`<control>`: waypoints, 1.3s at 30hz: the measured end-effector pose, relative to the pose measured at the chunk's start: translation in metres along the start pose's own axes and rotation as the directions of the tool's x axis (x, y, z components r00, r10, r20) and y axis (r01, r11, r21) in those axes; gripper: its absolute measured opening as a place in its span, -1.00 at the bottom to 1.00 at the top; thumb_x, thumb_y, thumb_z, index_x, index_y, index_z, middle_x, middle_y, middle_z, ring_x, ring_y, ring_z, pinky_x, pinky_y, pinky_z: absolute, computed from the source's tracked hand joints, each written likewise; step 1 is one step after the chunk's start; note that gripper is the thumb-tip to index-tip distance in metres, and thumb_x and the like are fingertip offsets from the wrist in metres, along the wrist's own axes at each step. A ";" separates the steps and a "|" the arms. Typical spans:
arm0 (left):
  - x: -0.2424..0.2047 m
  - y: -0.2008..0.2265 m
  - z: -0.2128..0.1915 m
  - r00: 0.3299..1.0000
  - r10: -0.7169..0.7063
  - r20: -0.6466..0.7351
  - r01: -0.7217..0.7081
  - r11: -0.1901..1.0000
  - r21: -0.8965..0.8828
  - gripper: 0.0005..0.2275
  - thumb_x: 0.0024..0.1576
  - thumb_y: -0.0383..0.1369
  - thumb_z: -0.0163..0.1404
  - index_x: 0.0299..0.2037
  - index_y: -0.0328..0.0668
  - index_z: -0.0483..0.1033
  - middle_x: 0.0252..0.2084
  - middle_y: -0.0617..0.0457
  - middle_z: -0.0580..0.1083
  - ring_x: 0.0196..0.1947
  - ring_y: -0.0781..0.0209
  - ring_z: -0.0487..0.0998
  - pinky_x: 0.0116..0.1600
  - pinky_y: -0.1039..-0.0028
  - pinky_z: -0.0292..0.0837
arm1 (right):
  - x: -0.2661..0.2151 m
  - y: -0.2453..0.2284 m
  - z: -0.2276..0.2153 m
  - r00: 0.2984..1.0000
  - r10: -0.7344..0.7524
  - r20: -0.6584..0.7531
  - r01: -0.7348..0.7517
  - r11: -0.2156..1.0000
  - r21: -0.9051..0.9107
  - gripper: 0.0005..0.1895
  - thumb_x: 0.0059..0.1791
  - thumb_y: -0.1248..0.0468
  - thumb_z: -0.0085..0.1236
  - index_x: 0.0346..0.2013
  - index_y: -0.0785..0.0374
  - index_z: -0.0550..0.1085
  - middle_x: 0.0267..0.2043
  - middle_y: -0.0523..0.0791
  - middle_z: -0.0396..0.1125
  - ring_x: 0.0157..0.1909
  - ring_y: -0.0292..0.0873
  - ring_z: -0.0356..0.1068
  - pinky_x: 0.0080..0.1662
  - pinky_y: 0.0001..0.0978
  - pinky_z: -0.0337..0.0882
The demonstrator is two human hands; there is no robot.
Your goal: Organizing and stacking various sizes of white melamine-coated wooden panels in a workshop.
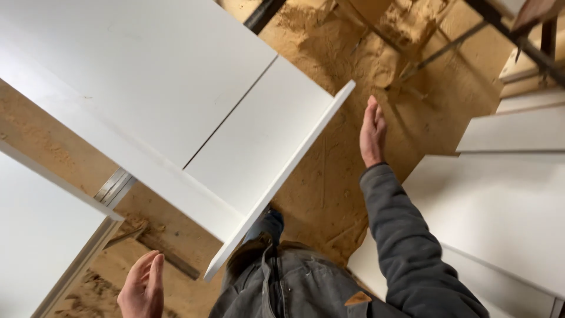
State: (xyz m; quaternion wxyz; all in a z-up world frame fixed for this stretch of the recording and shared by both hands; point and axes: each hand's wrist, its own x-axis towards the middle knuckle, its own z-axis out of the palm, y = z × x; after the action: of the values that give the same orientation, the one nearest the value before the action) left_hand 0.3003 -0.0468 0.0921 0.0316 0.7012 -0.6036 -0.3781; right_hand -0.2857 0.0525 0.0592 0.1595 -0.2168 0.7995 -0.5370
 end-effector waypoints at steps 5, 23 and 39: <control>-0.001 0.072 0.039 0.974 0.109 -0.198 -0.170 0.932 -0.319 -0.71 0.28 -0.28 0.08 0.09 -0.31 0.59 0.02 -0.12 0.60 0.06 0.12 0.61 0.16 0.33 0.50 | 0.067 -0.028 0.001 0.975 -0.199 0.100 0.209 0.972 -0.105 -0.29 0.20 -0.13 -0.14 0.39 0.41 0.26 0.40 0.12 0.28 0.40 0.08 0.32 0.35 -0.17 0.31; 0.055 0.155 0.129 0.956 -0.261 -0.131 0.200 0.912 -0.358 -0.45 0.22 -0.07 0.00 0.26 -0.40 0.39 0.23 -0.29 0.45 0.25 -0.11 0.48 0.30 0.22 0.37 | 0.249 0.033 0.159 0.439 0.441 0.783 0.499 0.605 -0.621 -0.26 0.00 0.02 0.28 0.28 0.49 0.31 0.18 0.19 0.38 0.07 0.07 0.47 0.07 -0.13 0.49; 0.084 0.194 0.158 0.755 -0.577 0.312 0.647 0.734 -0.206 -0.34 0.32 0.01 -0.17 0.39 -0.53 0.19 0.48 -0.39 0.15 0.54 -0.27 0.05 0.52 -0.08 0.00 | 0.251 0.024 0.153 0.309 0.379 0.872 0.533 0.690 -0.489 -0.64 0.01 0.23 0.29 -0.03 0.46 0.53 -0.09 0.06 0.52 -0.24 -0.10 0.49 -0.28 -0.28 0.49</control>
State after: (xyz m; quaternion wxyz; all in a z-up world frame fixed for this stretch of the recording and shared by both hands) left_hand 0.0498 -0.1072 0.0355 -0.0580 0.8000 -0.2717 -0.5317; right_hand -0.4295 -0.1904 -0.0255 0.4672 -0.5737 0.6709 0.0490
